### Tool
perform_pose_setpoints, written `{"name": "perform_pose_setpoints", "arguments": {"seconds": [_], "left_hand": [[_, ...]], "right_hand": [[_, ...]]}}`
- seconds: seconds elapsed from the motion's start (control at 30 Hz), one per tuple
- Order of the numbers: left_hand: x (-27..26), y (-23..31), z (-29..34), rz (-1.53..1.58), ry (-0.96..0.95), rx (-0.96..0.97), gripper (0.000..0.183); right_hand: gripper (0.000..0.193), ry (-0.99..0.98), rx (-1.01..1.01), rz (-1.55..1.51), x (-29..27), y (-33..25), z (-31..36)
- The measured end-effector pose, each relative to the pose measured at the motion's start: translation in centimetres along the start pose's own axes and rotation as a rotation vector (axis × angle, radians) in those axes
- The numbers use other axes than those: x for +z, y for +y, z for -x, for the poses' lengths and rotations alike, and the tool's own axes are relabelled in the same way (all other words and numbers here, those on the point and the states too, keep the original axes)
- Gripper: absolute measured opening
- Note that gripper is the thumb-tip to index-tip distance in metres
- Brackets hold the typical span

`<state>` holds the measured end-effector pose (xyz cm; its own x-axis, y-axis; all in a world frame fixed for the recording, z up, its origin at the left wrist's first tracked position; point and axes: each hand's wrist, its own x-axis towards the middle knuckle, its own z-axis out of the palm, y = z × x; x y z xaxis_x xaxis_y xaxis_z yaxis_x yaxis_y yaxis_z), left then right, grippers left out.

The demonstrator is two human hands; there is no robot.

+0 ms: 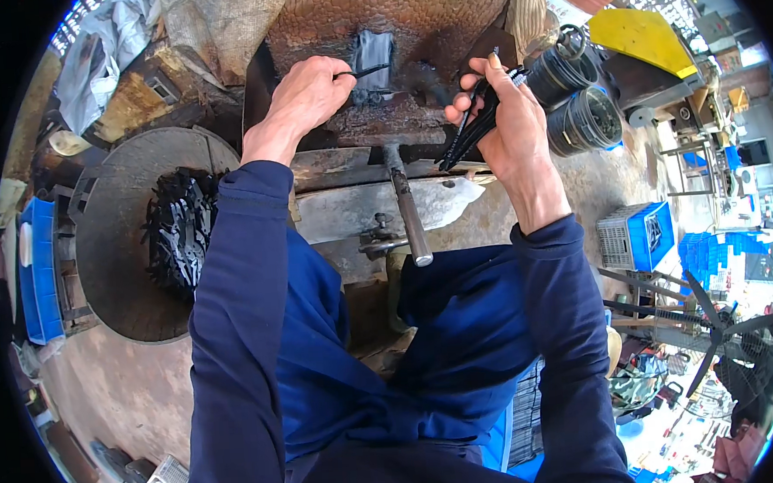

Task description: Heating, sorting, and quenching small metal components at a workbench.

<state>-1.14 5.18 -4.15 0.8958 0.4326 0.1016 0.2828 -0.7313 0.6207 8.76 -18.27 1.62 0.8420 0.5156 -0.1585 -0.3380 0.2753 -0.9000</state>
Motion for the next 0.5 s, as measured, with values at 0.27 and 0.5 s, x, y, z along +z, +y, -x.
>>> {"name": "perform_pose_setpoints", "arguments": {"seconds": [0.27,0.5], "left_hand": [[-0.53,0.71,-0.11,-0.002,-0.072,-0.099,0.032],[-0.31,0.5,-0.18,-0.026,-0.051,-0.062,0.031]], "right_hand": [[0.03,0.035,0.03,0.014,0.51,0.05,0.17],[0.028,0.029,0.046,0.037,0.76,0.22,0.21]]}}
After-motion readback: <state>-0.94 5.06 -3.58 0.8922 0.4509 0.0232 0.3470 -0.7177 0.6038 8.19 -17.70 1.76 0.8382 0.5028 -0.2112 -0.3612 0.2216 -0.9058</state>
